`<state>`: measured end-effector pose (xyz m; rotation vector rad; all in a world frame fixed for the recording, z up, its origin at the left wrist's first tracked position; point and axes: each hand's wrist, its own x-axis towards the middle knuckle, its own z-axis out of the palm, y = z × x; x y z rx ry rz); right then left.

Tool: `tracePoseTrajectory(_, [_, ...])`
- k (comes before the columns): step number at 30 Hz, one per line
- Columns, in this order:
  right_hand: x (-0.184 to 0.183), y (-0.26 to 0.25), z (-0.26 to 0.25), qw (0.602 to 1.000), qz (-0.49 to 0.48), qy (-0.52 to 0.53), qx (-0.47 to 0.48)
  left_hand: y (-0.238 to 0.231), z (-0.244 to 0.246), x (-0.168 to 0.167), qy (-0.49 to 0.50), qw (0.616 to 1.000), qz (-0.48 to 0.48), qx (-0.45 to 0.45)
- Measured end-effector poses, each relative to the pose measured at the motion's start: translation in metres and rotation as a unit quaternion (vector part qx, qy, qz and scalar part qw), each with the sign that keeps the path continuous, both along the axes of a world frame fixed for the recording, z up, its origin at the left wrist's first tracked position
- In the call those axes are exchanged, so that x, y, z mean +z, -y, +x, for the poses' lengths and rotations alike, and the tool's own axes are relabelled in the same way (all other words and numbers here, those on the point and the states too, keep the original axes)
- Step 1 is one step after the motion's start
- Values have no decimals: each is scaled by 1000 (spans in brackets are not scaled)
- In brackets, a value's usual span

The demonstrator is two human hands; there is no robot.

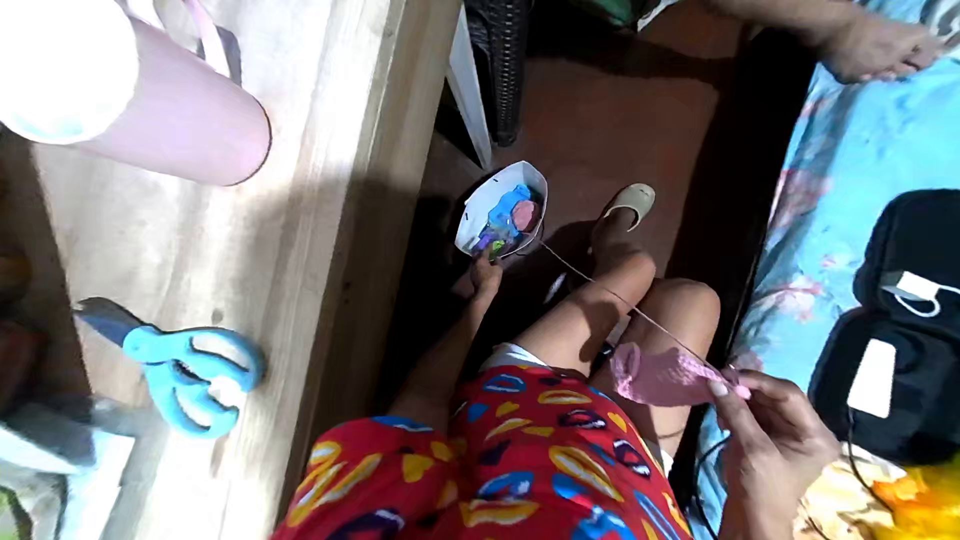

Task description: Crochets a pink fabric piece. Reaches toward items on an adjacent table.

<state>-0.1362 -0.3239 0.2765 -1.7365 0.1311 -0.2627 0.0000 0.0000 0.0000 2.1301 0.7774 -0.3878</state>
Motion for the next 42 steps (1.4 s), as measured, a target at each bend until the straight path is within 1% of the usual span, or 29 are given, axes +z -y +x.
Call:
tracePoseTrajectory(2, [5,2,-6,1000,-7,5,6,20,-8,49,136,986,-68,-64])
tracePoseTrajectory(4, [11,7,-15,1000,-12,14,11,45,-15,110,232,948,-134,-170])
tracePoseTrajectory(5, [14,10,-20,1000,-7,21,11,62,-14,148,272,920,-165,-227])
tracePoseTrajectory(7, [19,19,-32,999,23,32,9,99,-18,219,342,841,-223,-355])
tracePoseTrajectory(9, [21,30,-47,997,57,44,2,131,-38,272,343,766,-215,-500])
tracePoseTrajectory(10, [22,35,-55,996,71,51,-5,145,-50,288,330,733,-196,-562])
tracePoseTrajectory(12, [23,45,-70,993,92,66,-26,164,-68,306,259,679,-154,-670])
tracePoseTrajectory(13, [22,51,-78,992,100,71,-40,169,-73,309,200,665,-159,-702])
tracePoseTrajectory(15, [18,60,-92,988,119,70,-66,173,-80,312,94,647,-253,-713])
tracePoseTrajectory(16, [15,65,-99,986,131,67,-76,173,-85,314,55,633,-361,-683])
tracePoseTrajectory(18, [8,70,-110,984,151,53,-83,176,-102,319,20,606,-573,-552])
tracePoseTrajectory(19, [6,71,-115,983,157,42,-80,182,-109,320,16,597,-634,-492])
tracePoseTrajectory(20, [5,69,-119,983,163,34,-72,190,-113,320,35,612,-645,-457])
tracePoseTrajectory(21, [4,67,-122,983,171,32,-61,199,-117,319,82,658,-595,-455])
tracePoseTrajectory(22, [4,65,-125,981,183,33,-47,206,-120,317,152,713,-479,-489])
tracePoseTrajectory(23, [4,64,-126,979,198,36,-34,210,-123,315,226,749,-302,-544])
tracePoseTrajectory(24, [4,64,-127,976,215,37,-28,212,-125,313,278,749,-144,-584])
tracePoseTrajectory(25, [3,64,-128,970,237,37,-25,211,-126,310,306,739,-62,-597])
tracePoseTrajectory(26, [2,64,-129,964,263,38,-25,207,-126,309,313,736,-32,-599])
tracePoseTrajectory(27, [0,65,-128,955,293,41,-24,203,-124,310,305,742,-33,-596])
tracePoseTrajectory(28, [-1,66,-128,944,325,45,-20,199,-121,314,281,755,-72,-588])
tracePoseTrajectory(29, [-2,65,-127,934,354,50,-13,193,-116,317,244,766,-166,-571])
tracePoseTrajectory(30, [-2,63,-125,926,373,53,-7,189,-110,318,198,760,-300,-542])
tracePoseTrajectory(31, [-1,60,-123,921,386,55,0,187,-106,318,156,737,-424,-503])
tracePoseTrajectory(32, [-1,56,-121,918,393,53,6,188,-105,316,134,707,-512,-468])
tracePoseTrajectory(34, [3,46,-118,917,397,49,13,194,-109,310,122,651,-605,-443])
tracePoseTrajectory(36, [8,37,-117,921,386,44,-1,200,-120,309,114,637,-603,-466])
tracePoseTrajectory(37, [10,34,-117,926,374,43,-11,202,-124,310,116,645,-590,-471])
tracePoseTrajectory(42, [17,24,-115,969,236,21,-75,207,-144,319,142,747,-528,-378])
